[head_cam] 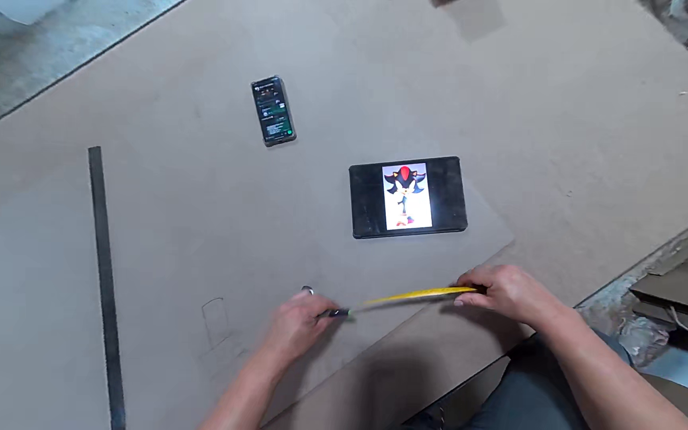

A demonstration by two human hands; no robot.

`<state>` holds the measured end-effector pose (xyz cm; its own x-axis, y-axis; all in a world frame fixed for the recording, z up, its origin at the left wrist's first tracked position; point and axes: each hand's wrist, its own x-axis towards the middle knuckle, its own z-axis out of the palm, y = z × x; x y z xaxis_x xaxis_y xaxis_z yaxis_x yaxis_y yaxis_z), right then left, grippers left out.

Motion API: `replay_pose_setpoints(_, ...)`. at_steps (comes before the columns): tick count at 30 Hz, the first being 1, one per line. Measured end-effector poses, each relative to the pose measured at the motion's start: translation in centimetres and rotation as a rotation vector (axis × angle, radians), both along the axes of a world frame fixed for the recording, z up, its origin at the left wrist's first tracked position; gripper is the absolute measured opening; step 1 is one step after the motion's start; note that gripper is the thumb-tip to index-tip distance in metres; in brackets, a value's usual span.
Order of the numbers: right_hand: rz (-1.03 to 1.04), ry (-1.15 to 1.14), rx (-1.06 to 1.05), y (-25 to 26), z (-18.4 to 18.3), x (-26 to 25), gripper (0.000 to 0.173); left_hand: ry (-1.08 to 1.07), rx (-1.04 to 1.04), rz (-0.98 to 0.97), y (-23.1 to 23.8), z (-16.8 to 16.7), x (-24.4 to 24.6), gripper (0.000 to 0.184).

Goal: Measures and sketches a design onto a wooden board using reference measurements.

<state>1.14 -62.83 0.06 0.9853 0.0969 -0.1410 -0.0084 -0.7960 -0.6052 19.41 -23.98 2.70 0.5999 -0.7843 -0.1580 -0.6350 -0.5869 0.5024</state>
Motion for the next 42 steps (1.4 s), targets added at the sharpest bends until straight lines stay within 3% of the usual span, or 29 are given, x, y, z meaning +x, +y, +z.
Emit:
replay_pose_setpoints(3, 0.052, -0.098, -0.039, -0.2, -1.4, 2.9, 0.040, -0.124, -0.051, -0.090, -6.5, 0.1, 1.8, 0.010)
replay_pose_setpoints(6, -0.043, -0.191, -0.011, -1.7, -2.2, 4.9, 0.029, -0.231, -0.061, -0.162, -11.3, -0.5, 3.7, 0.012)
replay_pose_setpoints(16, -0.311, -0.232, -0.032, -8.9, -5.5, 5.8, 0.026, -0.299, -0.133, -0.175, -17.7, -3.4, 7.5, 0.013)
replay_pose_setpoints(23, -0.318, -0.184, -0.068, -10.2, -5.5, 6.0, 0.023, -0.218, -0.246, -0.012, -15.6, -4.0, 9.3, 0.015)
replay_pose_setpoints(30, -0.311, -0.196, 0.010, -9.9, -5.8, 5.9, 0.023, -0.149, -0.068, 0.562, -8.5, -5.3, 10.3, 0.024)
replay_pose_setpoints(33, -0.345, -0.235, 0.039, -9.4, -5.2, 5.9, 0.026, 0.030, 0.001, 0.711, -7.4, -5.4, 9.3, 0.023)
replay_pose_setpoints(37, -0.394, -0.245, 0.097, -8.3, -3.7, 5.9, 0.029, 0.308, -0.048, 0.761, -8.5, -5.7, 6.9, 0.021)
replay_pose_setpoints(42, -0.445, -0.207, 0.166, -7.2, -3.6, 5.8, 0.030, 0.396, -0.109, 0.738, -10.8, -5.9, 4.5, 0.025)
